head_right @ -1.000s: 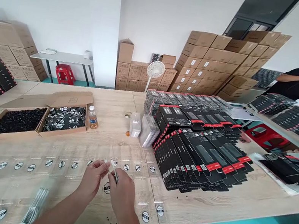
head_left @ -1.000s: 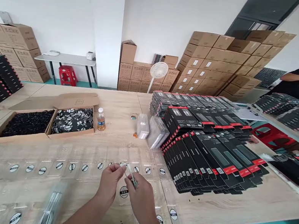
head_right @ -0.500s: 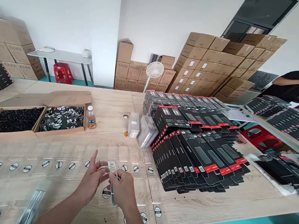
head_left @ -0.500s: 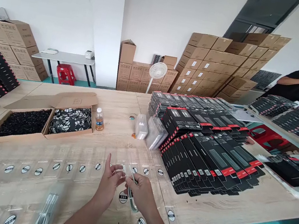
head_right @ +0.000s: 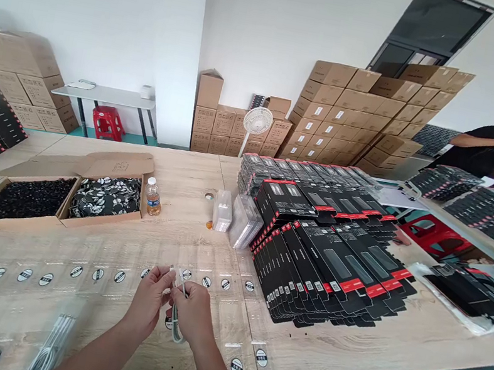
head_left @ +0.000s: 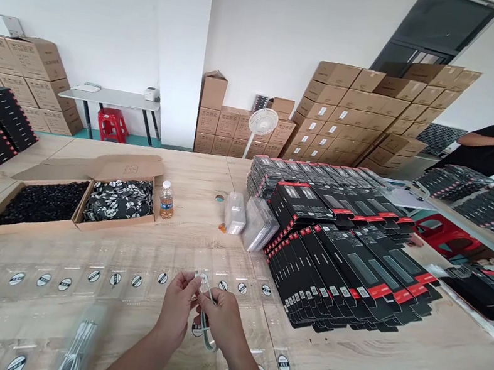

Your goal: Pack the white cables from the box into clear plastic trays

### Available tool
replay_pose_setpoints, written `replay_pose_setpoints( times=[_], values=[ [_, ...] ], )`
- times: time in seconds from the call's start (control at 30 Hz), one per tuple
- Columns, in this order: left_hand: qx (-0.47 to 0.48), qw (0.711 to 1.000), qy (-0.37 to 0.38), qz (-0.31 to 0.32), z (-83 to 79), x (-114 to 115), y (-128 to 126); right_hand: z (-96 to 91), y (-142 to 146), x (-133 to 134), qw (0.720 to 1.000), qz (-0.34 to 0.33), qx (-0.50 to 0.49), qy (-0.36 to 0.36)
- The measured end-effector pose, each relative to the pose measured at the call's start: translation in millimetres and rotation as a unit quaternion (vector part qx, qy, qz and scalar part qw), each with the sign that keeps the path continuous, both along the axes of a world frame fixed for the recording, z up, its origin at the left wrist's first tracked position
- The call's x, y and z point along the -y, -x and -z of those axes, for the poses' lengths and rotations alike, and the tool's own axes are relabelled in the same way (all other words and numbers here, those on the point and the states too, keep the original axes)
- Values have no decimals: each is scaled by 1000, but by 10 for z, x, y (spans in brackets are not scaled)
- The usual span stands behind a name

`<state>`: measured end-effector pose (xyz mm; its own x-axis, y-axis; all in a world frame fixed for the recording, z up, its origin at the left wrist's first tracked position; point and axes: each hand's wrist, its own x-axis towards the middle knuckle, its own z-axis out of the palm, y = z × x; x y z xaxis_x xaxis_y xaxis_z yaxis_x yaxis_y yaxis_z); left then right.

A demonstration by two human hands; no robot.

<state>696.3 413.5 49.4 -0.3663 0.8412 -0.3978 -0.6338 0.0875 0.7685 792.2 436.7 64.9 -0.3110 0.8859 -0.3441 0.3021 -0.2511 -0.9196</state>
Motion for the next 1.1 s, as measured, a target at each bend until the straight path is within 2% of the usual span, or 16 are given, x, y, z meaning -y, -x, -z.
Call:
replay_pose_setpoints(
  times=[0.17,0.37,0.43,0.5,0.57,0.67,0.73,0.8,0.93,1.1],
  values=[
    [-19,1000,15,-18,2,-58,-26,52,44,-13,1000,5,-6,12],
    [-50,998,36,-27,95,-110,-7,107,101,-48,1000,-9,-8,4],
    [-50,997,39,-43,125,-123,13,99,109,-48,1000,-16,13,-11],
    [-48,996,37,-68,140,-141,36,70,108,-34,996,-30,61,-57],
    [-33,994,31,-95,139,-160,55,32,104,-9,979,-50,140,-139],
    [3,994,36,-106,124,-180,63,0,115,22,925,-81,283,-241],
    [17,994,42,-96,117,-189,60,11,140,17,894,-98,351,-260],
    [22,995,41,-86,112,-199,65,41,164,-14,880,-113,380,-262],
    [29,997,15,-65,52,-215,122,88,146,-84,892,-115,344,-271],
    [56,997,-52,-19,-143,-187,182,12,7,-64,912,-72,248,-317]
  ],
)
